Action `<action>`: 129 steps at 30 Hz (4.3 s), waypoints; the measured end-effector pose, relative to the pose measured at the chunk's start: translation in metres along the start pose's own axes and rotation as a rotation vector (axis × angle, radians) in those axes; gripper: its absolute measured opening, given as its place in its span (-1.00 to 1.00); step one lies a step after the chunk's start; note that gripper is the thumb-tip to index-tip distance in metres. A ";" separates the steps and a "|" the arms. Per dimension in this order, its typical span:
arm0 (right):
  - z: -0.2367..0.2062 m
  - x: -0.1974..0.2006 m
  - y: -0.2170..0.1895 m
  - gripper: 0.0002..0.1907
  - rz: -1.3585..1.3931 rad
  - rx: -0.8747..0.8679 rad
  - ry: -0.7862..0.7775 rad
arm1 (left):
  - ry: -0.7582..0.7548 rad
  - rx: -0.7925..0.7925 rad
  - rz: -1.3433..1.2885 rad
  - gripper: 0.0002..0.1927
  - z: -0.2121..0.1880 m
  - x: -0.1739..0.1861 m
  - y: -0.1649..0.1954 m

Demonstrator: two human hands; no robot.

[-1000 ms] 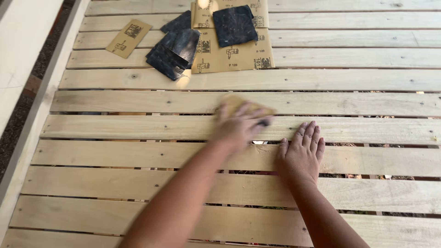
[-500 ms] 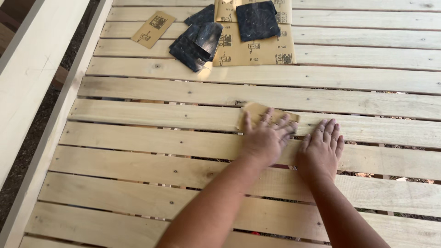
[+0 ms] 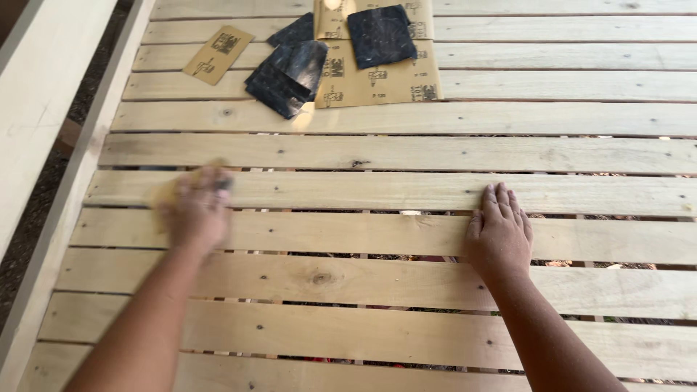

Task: The person sands a slatted wooden furniture frame by hand, using sheets of sandpaper and a sanding block. They sand the edges and rails first, then work across the slatted top surface plank by plank, rubbing the sandpaper along the wood.

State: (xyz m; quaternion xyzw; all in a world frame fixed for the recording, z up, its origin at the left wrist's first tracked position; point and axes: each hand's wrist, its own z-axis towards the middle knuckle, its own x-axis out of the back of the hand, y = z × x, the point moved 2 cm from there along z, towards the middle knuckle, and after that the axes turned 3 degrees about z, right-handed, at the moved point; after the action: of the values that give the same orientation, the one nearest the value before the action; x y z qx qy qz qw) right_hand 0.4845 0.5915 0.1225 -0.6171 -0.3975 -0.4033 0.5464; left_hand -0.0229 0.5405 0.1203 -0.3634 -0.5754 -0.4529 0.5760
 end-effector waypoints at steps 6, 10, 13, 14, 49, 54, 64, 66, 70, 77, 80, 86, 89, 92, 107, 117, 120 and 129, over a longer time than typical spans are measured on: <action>-0.011 0.009 0.016 -0.25 0.031 -0.068 0.167 | -0.288 -0.557 -0.143 -0.55 -0.033 -0.031 0.252; -0.005 0.003 0.020 -0.25 -0.027 -0.082 0.167 | -0.321 -0.709 -0.109 -0.49 -0.025 -0.006 0.391; -0.004 0.001 0.021 -0.26 -0.036 -0.090 0.172 | -0.296 -0.740 -0.111 -0.50 -0.022 0.004 0.410; -0.004 0.001 0.020 -0.26 -0.037 -0.084 0.180 | -0.294 -0.744 -0.109 -0.50 -0.026 0.005 0.402; -0.006 0.005 0.012 -0.28 -0.040 -0.114 0.164 | -0.168 -0.612 -0.130 -0.53 -0.041 -0.026 0.344; -0.006 0.002 0.013 -0.30 -0.030 -0.094 0.177 | -0.118 -0.160 -0.044 -0.49 -0.020 -0.005 0.112; -0.002 -0.004 0.015 -0.30 -0.063 -0.102 0.182 | 0.039 -0.281 0.138 -0.35 -0.034 -0.015 0.144; -0.003 -0.003 0.016 -0.29 -0.059 -0.095 0.174 | -0.148 -0.459 -0.060 -0.51 -0.057 -0.018 0.245; -0.003 0.002 0.016 -0.27 -0.060 -0.088 0.163 | -0.256 -0.666 -0.125 -0.50 -0.068 0.001 0.371; -0.005 0.010 0.013 -0.27 0.005 -0.104 0.142 | 0.104 -0.385 -0.226 -0.65 -0.041 -0.013 0.191; -0.005 0.010 0.014 -0.27 -0.019 -0.099 0.160 | -0.104 0.060 -0.121 -0.57 -0.004 -0.004 0.013; -0.003 0.003 0.021 -0.27 -0.032 -0.102 0.198 | -0.010 0.214 -0.022 -0.43 0.031 -0.008 -0.100; -0.002 0.001 0.024 -0.27 -0.041 -0.076 0.215 | 0.163 -0.108 -0.270 -0.66 -0.003 -0.028 0.024; 0.000 0.002 0.027 -0.26 -0.035 -0.079 0.211 | 0.180 -0.387 -0.299 -0.61 -0.042 -0.033 0.198; 0.002 0.001 0.033 -0.26 -0.060 -0.072 0.194 | 0.072 0.131 -0.164 -0.56 0.005 0.004 -0.044; -0.008 0.007 0.024 -0.34 0.243 -0.060 0.322 | -0.110 -0.427 -0.126 -0.58 -0.059 -0.026 0.155; -0.010 0.009 0.024 -0.36 0.271 -0.076 0.335 | -0.278 -0.704 -0.139 -0.54 -0.078 -0.008 0.301; -0.009 0.005 0.024 -0.35 0.301 -0.039 0.364 | -0.410 -0.787 -0.061 -0.51 -0.104 0.032 0.214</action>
State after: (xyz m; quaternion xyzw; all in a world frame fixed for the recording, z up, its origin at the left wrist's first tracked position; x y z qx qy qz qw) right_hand 0.5083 0.5803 0.1196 -0.5971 -0.1881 -0.4296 0.6507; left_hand 0.2106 0.5092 0.1661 -0.6200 -0.4719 -0.5730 0.2541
